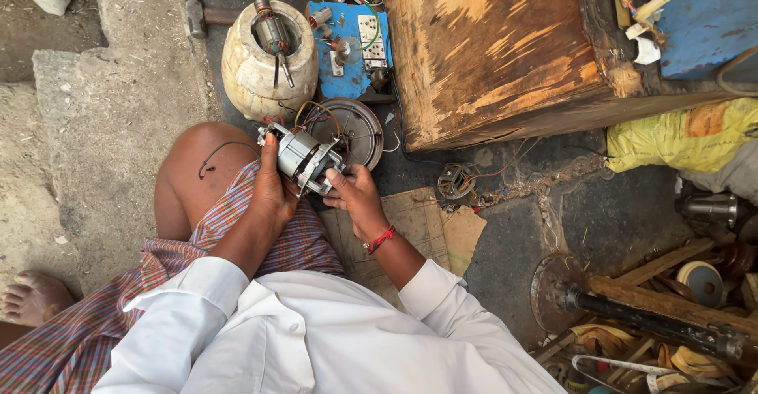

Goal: The person sits on the ground holding an electric motor and works on it by hand, using a screwdriver on its parts. They remove and reposition components, handle the motor housing and end bell, and turn the motor over while fitting parts back together.

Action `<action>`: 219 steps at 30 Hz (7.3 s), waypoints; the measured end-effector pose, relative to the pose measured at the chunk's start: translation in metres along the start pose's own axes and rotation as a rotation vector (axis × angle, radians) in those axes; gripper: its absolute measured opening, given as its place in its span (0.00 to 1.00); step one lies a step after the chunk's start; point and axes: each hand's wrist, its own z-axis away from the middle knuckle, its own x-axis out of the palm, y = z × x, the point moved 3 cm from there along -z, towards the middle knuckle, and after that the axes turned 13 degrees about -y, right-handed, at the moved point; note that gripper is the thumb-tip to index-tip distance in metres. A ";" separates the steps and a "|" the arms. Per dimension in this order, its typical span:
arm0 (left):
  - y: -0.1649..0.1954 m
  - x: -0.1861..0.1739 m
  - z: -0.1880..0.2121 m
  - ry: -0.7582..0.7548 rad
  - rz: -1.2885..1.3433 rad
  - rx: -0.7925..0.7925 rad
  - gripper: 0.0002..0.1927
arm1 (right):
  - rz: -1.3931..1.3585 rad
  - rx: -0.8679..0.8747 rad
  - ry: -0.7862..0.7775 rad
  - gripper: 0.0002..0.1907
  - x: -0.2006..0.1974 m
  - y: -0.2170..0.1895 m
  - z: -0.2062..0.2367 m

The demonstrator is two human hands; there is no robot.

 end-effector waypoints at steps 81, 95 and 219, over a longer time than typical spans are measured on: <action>0.012 0.003 0.016 -0.158 0.021 -0.016 0.40 | 0.239 -0.040 -0.217 0.11 -0.054 0.017 0.057; 0.015 0.010 0.019 -0.212 0.022 -0.003 0.40 | 0.385 -0.132 -0.096 0.09 -0.007 0.005 0.034; 0.092 0.103 0.108 -0.509 0.006 0.134 0.71 | 0.292 -0.531 -0.295 0.08 0.114 -0.082 0.094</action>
